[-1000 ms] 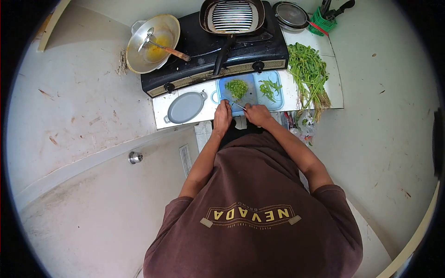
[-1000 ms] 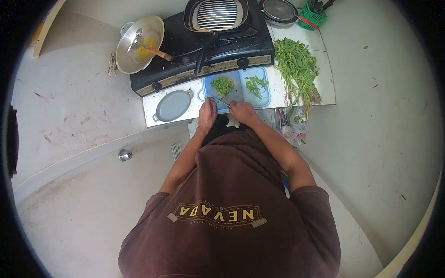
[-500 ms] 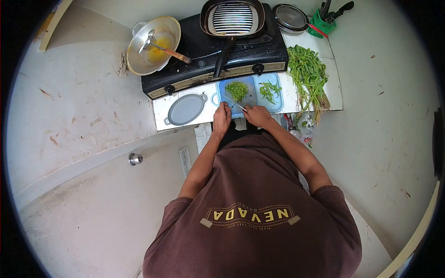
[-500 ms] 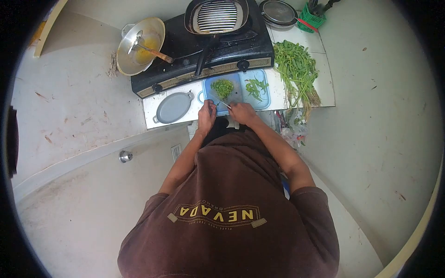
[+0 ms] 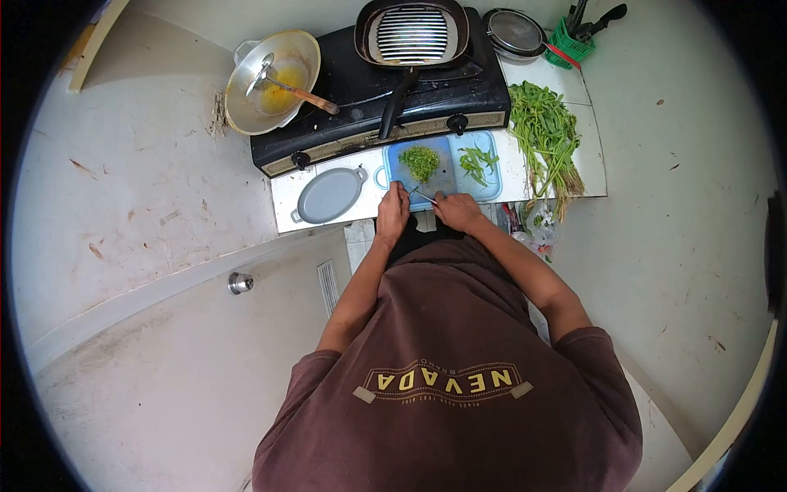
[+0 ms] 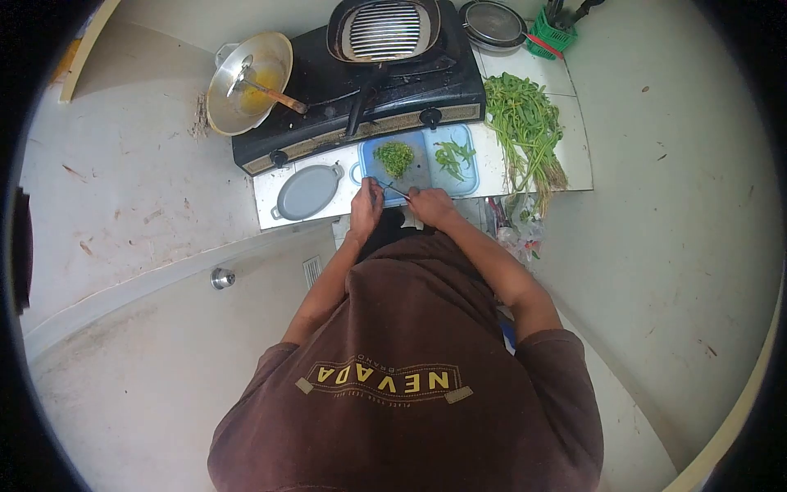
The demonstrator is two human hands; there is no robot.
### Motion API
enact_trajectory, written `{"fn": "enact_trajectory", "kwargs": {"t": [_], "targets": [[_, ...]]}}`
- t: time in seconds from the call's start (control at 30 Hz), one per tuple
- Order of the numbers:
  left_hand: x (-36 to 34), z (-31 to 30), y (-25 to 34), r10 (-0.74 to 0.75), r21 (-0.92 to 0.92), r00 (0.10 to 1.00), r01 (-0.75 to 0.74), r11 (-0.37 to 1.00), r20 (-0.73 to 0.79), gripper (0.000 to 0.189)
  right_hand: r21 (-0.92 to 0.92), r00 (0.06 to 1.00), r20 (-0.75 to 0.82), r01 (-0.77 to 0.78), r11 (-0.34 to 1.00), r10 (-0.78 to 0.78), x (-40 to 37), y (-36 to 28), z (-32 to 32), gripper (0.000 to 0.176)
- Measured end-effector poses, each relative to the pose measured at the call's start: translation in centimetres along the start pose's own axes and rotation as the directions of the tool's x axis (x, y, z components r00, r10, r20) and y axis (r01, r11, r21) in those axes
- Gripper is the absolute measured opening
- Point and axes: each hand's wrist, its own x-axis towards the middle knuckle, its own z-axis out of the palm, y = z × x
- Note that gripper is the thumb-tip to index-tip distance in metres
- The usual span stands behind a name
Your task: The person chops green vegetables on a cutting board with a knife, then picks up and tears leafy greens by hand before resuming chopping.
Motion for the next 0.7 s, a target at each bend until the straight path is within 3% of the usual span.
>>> {"fn": "enact_trajectory", "kwargs": {"t": [0.37,0.57,0.7], "targets": [[0.1,0.5,-0.6,0.114,0.118,0.993,-0.112,0.987,-0.011,0.016,-0.002,0.999,-0.031,-0.021,1.000,0.021,0.6,0.3,0.1,0.038],[0.1,0.5,-0.9,0.102,0.118,0.995,-0.102,0.988,0.008,0.017,0.050,0.991,-0.105,-0.072,0.996,0.077,0.9,0.7,0.0,0.038],[0.0,0.9,-1.2,0.086,0.084,0.996,-0.084,0.993,-0.024,0.017,0.014,0.997,-0.061,-0.053,0.998,0.054,0.2,0.0,-0.9,0.036]]}}
